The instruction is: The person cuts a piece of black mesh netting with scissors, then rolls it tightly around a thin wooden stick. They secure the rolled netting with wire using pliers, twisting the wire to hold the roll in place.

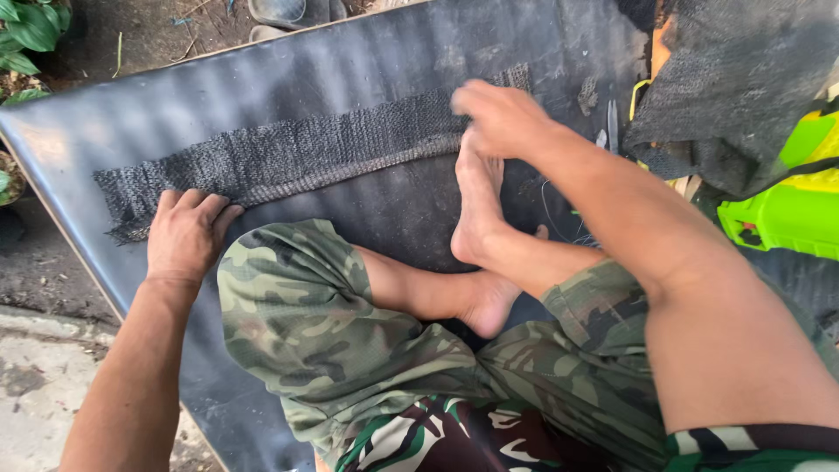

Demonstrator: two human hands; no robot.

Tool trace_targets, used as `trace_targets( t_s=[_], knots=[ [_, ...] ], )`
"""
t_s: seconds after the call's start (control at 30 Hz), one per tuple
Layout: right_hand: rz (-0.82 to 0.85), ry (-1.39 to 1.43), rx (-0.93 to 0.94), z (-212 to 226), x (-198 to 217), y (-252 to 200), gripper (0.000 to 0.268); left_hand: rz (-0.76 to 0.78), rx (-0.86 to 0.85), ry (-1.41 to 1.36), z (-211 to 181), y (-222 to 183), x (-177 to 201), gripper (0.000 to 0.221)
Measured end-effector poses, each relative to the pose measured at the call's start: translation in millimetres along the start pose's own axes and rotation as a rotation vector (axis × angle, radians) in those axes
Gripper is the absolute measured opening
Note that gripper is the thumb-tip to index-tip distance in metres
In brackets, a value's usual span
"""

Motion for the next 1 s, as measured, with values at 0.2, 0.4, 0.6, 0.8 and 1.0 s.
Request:
trace_targets(
  t_s=[0.2,0.4,0.6,0.8,1.0],
  knots=[
    [0.098,-0.055,-0.144,-71,-19,-39,0.035,-0.002,0.023,0.009,2,9,3,0.024],
    [0.098,0.077,-0.250,-120,-34,-26,0.018,-0.051,-0.005,0.000,-6,6,9,0.021],
    [0.145,0.243,-0.520,-157,-62,-29,0.020,-0.023,0.015,0.024,-2,-5,0,0.021],
    [0.095,0.309,-0.608,-176,-58,-34,0.019,-0.006,0.011,0.049,-2,0,-2,0.021],
    [0.072,0.374,-0.531,-168,-48,-41,0.016,0.034,0.035,0.069,-1,2,-4,0.023]
  ],
)
Point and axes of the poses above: each hand's wrist, its own y-axis towards the middle knuckle, its own x-axis out of the back of the hand, z = x × y, the point moved 10 cm from there along y, towards the middle knuckle, and after that the axes turned 5 degrees about z, right-handed, at the moved point
